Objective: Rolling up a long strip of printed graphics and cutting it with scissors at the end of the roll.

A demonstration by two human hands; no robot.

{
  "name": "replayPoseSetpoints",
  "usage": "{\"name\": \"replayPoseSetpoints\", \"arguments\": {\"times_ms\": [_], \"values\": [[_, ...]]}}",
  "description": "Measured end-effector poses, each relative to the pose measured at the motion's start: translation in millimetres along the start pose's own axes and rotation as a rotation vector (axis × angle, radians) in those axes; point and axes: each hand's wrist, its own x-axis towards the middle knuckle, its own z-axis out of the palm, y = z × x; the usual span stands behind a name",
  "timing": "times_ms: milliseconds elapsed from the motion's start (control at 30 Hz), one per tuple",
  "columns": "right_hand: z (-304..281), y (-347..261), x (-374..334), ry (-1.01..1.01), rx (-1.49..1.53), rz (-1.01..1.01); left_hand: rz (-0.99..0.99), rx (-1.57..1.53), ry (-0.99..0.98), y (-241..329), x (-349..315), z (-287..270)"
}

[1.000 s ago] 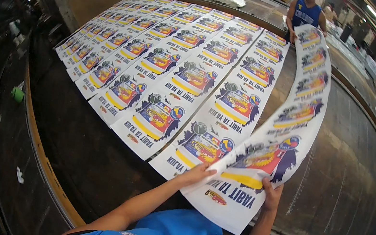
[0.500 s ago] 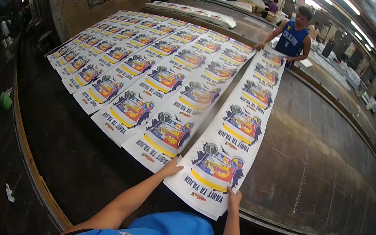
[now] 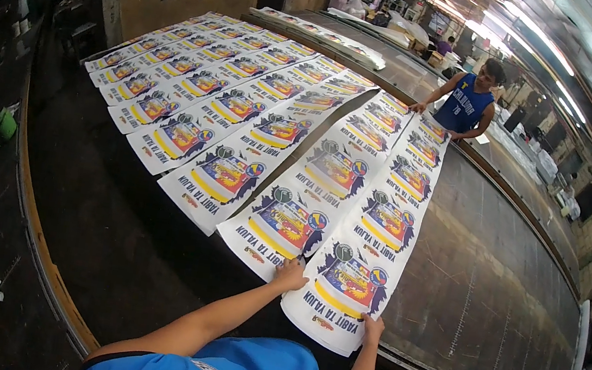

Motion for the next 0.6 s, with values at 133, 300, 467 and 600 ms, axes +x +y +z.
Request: {"name": "replayPoseSetpoints", "arguments": {"times_ms": [133, 300, 467, 600], "values": [[-2, 10, 4, 0.059, -0.145, 0.021, -0.019, 0.073, 0.009, -5, -5, 2], [0, -15, -15, -0.159, 0.176, 0.100, 0.097, -0.320, -0.102, -21, 19, 17], [10, -133, -38, -0.176, 0.371, -0.199, 0.330, -0.637, -0.118, -38, 32, 14], [43, -234, -43, -0.181, 0.473, -0.379, 0.291, -0.841, -0.383, -36, 32, -49]]}}
